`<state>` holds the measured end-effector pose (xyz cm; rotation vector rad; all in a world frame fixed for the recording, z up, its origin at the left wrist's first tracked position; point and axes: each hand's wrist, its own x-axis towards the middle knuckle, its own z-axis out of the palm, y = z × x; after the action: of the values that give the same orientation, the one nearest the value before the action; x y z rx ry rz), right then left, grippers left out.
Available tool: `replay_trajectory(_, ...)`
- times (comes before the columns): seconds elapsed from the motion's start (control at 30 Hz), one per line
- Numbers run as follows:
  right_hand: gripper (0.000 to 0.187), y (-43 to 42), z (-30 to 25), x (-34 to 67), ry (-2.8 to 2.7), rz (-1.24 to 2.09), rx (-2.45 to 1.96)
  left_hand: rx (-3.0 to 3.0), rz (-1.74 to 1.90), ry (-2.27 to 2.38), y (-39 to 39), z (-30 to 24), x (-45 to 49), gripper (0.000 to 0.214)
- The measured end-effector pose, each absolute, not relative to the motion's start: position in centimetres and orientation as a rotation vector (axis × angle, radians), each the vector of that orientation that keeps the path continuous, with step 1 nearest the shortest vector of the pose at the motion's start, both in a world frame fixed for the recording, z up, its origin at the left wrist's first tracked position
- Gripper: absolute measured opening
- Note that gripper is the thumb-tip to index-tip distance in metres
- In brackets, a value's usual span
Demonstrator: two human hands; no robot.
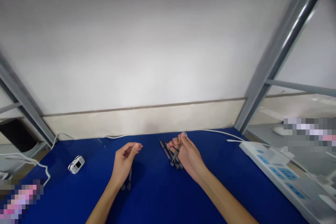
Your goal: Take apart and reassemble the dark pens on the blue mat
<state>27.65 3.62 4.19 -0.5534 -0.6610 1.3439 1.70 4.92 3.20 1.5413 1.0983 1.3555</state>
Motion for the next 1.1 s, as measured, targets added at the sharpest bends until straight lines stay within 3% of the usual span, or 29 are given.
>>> replay_trajectory(0.23,0.05,3.6,4.0,30.9,-0.46,1.533,-0.489,1.45,1.585,1.231,6.0,2.7,0.1,0.042)
replay_trajectory(0.47,0.047,3.8,3.3,32.2,-0.6,1.367,-0.534,1.392,1.659,1.255,6.8,2.1,-0.4,0.046)
replay_trajectory(1.0,0.05,3.3,4.8,31.0,-0.553,1.419,-0.454,1.429,1.655,1.277,6.9,2.1,-0.5,0.049)
replay_trajectory(1.1,0.042,3.8,4.8,30.2,-0.607,1.41,-0.539,1.463,1.633,1.278,6.8,2.2,-0.5,0.048)
